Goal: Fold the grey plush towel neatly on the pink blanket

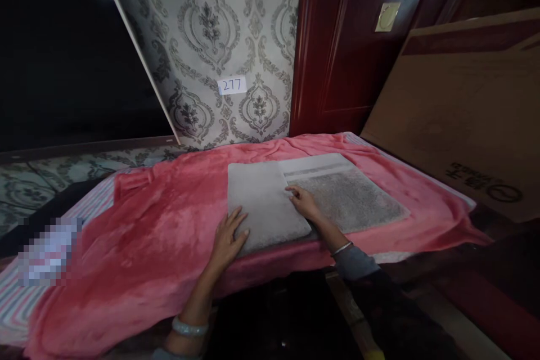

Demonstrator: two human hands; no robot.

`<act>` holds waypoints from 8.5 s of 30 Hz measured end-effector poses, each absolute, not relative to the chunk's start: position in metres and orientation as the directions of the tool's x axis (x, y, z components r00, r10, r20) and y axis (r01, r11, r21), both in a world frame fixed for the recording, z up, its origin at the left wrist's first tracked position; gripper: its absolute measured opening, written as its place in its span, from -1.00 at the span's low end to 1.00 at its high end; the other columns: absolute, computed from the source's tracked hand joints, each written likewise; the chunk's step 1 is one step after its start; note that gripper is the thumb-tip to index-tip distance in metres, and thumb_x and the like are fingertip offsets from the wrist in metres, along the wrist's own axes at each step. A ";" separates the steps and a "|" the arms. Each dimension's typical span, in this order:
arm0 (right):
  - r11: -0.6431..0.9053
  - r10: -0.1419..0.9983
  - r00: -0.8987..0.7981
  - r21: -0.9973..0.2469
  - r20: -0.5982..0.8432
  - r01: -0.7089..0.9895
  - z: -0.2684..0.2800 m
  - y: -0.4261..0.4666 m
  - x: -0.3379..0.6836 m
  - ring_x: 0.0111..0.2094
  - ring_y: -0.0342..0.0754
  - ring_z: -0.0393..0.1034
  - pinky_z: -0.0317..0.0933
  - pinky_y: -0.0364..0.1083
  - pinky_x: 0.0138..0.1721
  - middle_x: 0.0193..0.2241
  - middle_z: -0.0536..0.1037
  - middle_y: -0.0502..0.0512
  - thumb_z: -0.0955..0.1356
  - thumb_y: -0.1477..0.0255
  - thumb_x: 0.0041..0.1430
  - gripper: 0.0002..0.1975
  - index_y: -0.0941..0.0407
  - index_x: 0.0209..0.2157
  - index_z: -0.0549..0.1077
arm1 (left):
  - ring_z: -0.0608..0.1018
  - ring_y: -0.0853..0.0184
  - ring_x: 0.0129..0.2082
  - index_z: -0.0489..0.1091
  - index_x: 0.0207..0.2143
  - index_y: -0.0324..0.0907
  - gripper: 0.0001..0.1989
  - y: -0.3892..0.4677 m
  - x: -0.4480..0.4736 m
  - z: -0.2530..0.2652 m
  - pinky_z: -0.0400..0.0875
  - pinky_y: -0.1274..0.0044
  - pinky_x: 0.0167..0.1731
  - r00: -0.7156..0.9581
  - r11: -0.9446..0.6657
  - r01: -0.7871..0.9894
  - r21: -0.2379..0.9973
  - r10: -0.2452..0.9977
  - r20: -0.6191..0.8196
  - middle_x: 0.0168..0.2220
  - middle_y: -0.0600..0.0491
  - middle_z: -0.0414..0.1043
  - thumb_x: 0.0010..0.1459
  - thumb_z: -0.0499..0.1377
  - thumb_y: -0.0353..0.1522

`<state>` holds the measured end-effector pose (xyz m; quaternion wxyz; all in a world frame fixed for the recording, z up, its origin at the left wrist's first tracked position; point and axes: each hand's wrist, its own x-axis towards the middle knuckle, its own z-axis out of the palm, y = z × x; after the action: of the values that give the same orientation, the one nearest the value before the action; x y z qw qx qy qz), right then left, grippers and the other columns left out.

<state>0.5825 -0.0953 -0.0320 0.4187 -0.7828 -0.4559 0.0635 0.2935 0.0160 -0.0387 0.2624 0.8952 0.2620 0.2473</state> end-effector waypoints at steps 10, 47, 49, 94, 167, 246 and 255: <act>-0.325 0.798 0.568 -0.649 0.202 0.688 -0.021 -0.099 0.580 -0.38 -0.05 0.37 0.26 -0.09 -0.25 -0.42 0.51 0.02 0.25 0.62 0.06 -0.53 0.16 0.01 0.50 | 0.29 0.15 0.31 0.46 0.08 -0.05 -0.62 0.015 0.289 -0.035 0.05 0.11 0.33 0.748 -0.724 0.271 0.635 0.573 0.335 0.30 -0.02 0.28 0.22 0.12 -0.27; -0.098 0.967 0.182 -0.394 0.180 0.914 -0.020 -0.130 0.494 0.42 0.13 -0.19 -0.25 0.23 0.38 0.40 0.06 0.13 0.20 0.10 0.39 -0.38 0.03 0.37 0.14 | -0.11 0.12 0.45 -0.05 0.40 0.05 -0.36 0.127 0.501 0.011 -0.21 0.04 0.34 0.989 -0.994 0.080 0.075 0.070 -0.127 0.45 -0.02 -0.17 0.36 -0.15 0.01; -0.092 0.967 0.178 -0.399 0.184 0.912 -0.022 -0.130 0.494 0.42 0.13 -0.20 -0.27 0.23 0.38 0.40 0.05 0.12 0.21 0.12 0.38 -0.38 0.02 0.38 0.12 | -0.11 0.14 0.45 -0.06 0.41 0.04 -0.35 0.137 0.512 0.009 -0.21 0.07 0.34 0.991 -0.994 0.077 0.081 0.067 -0.119 0.45 -0.01 -0.16 0.36 -0.18 0.02; 0.160 0.986 -0.159 -0.475 0.043 0.865 -0.002 -0.107 0.452 0.44 0.07 -0.33 -0.40 0.24 0.39 0.44 -0.11 -0.05 0.20 0.11 0.40 -0.42 -0.18 0.39 0.03 | -0.04 0.16 0.44 0.06 0.37 0.04 -0.42 0.206 0.450 0.003 -0.24 0.13 0.36 0.965 -0.952 0.262 0.159 0.259 -0.041 0.44 0.04 -0.08 0.37 -0.19 -0.05; -0.319 0.948 0.319 -0.103 -0.015 0.942 -0.021 -0.118 0.536 0.43 0.10 -0.25 -0.21 0.26 0.35 0.43 -0.12 0.14 0.06 0.14 0.42 -0.35 0.13 0.42 -0.02 | 0.38 0.18 0.25 0.31 0.17 -0.23 -0.54 -0.050 0.269 -0.058 0.36 0.23 0.19 0.613 -0.962 0.233 0.145 0.261 0.746 0.16 -0.13 0.43 0.21 0.09 -0.55; -0.250 0.109 0.994 -0.968 -0.004 0.023 -0.022 -0.302 0.715 -0.36 0.08 0.55 0.49 0.01 -0.30 -0.49 0.58 0.15 0.32 0.41 0.13 -0.77 0.22 -0.24 0.54 | 0.60 0.09 -0.04 0.53 -0.04 0.07 -0.67 -0.010 0.265 -0.044 0.53 0.20 -0.02 0.602 -0.886 0.124 0.447 0.426 0.676 -0.03 0.05 0.59 0.18 0.16 -0.14; -0.025 0.217 0.976 -1.000 0.003 0.009 -0.014 -0.281 0.694 -0.33 0.13 0.54 0.49 0.08 -0.25 -0.56 0.53 0.14 0.34 0.27 0.11 -0.83 0.07 -0.44 0.46 | 0.54 -0.03 0.07 0.44 0.01 -0.16 -0.46 -0.001 0.323 0.034 0.33 0.04 0.19 0.627 0.329 -0.243 0.913 0.771 -0.111 0.13 -0.15 0.46 0.00 0.26 -0.11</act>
<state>0.6941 -0.2812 -0.0141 0.6936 -0.7120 -0.0794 0.0750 0.3231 -0.0006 0.0343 0.7663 0.4754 0.2778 0.3310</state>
